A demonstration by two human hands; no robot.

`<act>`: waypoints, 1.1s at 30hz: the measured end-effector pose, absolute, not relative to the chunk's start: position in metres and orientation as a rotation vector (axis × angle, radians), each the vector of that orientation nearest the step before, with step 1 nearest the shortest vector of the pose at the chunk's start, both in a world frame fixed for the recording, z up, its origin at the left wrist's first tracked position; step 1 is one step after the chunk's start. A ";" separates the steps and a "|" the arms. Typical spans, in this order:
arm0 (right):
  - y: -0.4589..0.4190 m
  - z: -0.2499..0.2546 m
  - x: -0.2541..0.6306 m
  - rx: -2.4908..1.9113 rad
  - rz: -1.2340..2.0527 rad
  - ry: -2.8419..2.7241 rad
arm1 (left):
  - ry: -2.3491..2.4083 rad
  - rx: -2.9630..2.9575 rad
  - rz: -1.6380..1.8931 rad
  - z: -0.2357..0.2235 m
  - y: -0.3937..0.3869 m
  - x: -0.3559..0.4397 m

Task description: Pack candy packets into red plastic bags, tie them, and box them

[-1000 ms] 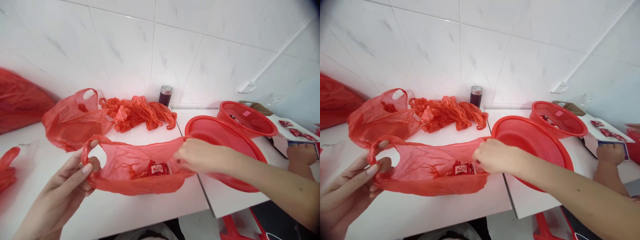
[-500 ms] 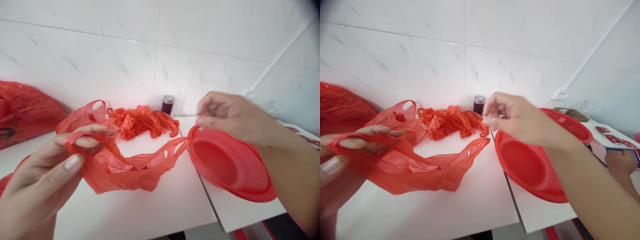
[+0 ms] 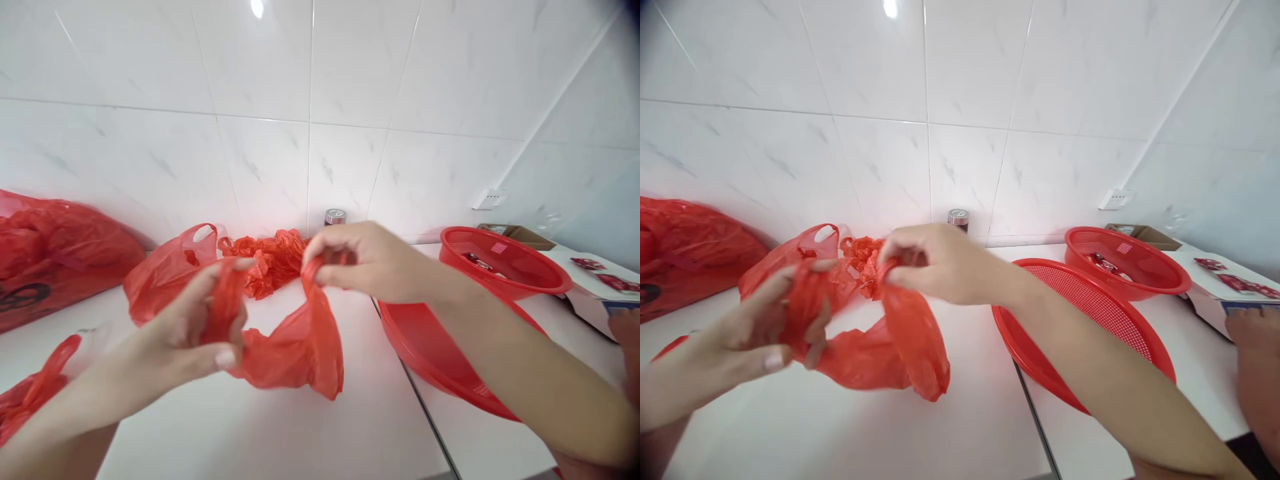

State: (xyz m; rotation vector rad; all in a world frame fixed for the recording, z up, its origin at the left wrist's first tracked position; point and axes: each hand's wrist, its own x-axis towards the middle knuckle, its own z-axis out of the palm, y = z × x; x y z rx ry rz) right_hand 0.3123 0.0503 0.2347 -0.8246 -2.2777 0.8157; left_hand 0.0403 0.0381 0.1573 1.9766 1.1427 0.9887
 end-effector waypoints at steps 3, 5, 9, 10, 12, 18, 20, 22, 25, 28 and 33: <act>0.046 0.227 0.278 -0.612 0.902 -2.348 | 0.911 1.803 0.559 0.160 0.042 0.069; 0.047 0.216 0.266 -0.578 0.876 -2.278 | 0.939 1.743 0.559 0.161 0.044 0.083; 0.056 0.181 0.273 -0.757 0.893 -2.105 | 1.025 1.523 0.598 0.153 0.051 0.089; 0.056 0.172 0.277 -0.788 0.975 -2.076 | 1.034 1.482 0.607 0.149 0.053 0.086; 0.050 0.157 0.283 -0.811 1.081 -1.997 | 1.037 1.426 0.649 0.140 0.057 0.079; -0.002 0.154 0.277 -0.527 1.013 -1.993 | 0.820 1.462 0.449 0.136 0.052 0.055; -0.006 0.152 0.272 -0.504 0.983 -1.984 | 0.773 1.574 0.338 0.143 0.046 0.053; 0.001 0.142 0.268 -0.673 0.988 -1.880 | 0.796 1.742 0.351 0.147 0.040 0.056; 0.021 0.117 0.264 -0.886 1.226 -1.759 | 0.860 2.026 0.500 0.139 0.035 0.066; 0.034 0.097 0.262 -0.817 1.508 -1.647 | 0.962 2.332 0.759 0.117 0.036 0.074; 0.040 0.090 0.266 -0.685 1.774 -1.572 | 1.015 2.617 1.243 0.094 0.036 0.078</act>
